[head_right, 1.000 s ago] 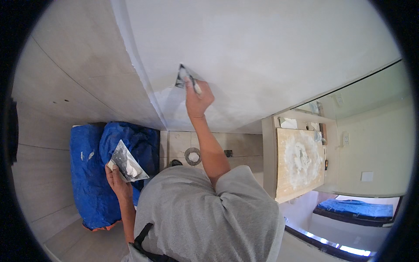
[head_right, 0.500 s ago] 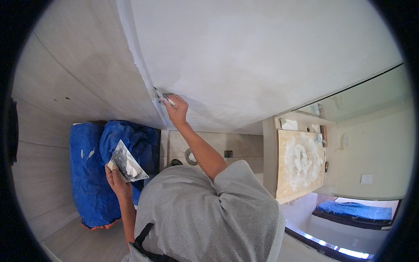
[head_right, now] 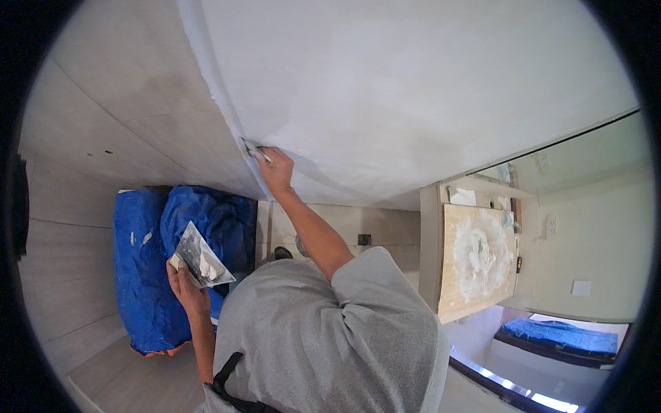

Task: The person mixes and applies putty onto the bathroom wall using putty knives, smoothing the compound across the wall surfaces and scraping excess off the blades.

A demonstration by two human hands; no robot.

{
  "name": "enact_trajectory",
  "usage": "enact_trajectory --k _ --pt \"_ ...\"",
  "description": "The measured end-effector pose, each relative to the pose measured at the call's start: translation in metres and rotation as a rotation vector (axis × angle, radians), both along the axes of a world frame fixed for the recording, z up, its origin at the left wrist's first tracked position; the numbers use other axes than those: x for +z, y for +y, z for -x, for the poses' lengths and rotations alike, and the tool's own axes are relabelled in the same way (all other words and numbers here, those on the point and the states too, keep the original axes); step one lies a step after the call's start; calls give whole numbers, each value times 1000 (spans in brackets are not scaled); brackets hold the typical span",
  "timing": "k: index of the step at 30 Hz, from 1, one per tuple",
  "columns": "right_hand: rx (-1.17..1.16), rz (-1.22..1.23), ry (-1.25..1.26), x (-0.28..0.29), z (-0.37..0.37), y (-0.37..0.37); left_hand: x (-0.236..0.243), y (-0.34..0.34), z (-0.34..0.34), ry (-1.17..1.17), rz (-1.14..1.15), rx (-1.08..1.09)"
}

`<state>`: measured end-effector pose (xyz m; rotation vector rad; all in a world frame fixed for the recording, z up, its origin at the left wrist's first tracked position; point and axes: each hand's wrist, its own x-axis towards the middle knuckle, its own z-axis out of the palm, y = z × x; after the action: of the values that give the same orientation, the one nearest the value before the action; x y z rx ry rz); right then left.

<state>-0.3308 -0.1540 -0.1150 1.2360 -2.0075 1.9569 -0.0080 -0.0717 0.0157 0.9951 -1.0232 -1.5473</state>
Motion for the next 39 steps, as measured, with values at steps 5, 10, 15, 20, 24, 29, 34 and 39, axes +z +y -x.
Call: enact_trajectory --k 5,10,15,20,24,29,34,39 --pt "-235 -120 220 9 -8 -1 8 -1 4 6 -12 -18" --pt "-312 -104 241 22 15 22 1 -6 3 33 8 -58" --pt "-359 5 112 35 35 57 -1 -5 -1 32 -1 -41" --pt "-205 -156 101 -6 12 77 -9 -4 -3 26 3 -17" --pt "-59 -284 159 -17 -2 56 -6 -1 -5 41 -19 -15" --pt "-27 -545 386 -19 10 47 -12 -1 -7 47 -3 -20" --pt "-31 -537 486 -9 21 36 -11 0 -5 55 -6 -3" --pt "-34 -526 556 8 29 30 -10 0 -5 76 -9 4"
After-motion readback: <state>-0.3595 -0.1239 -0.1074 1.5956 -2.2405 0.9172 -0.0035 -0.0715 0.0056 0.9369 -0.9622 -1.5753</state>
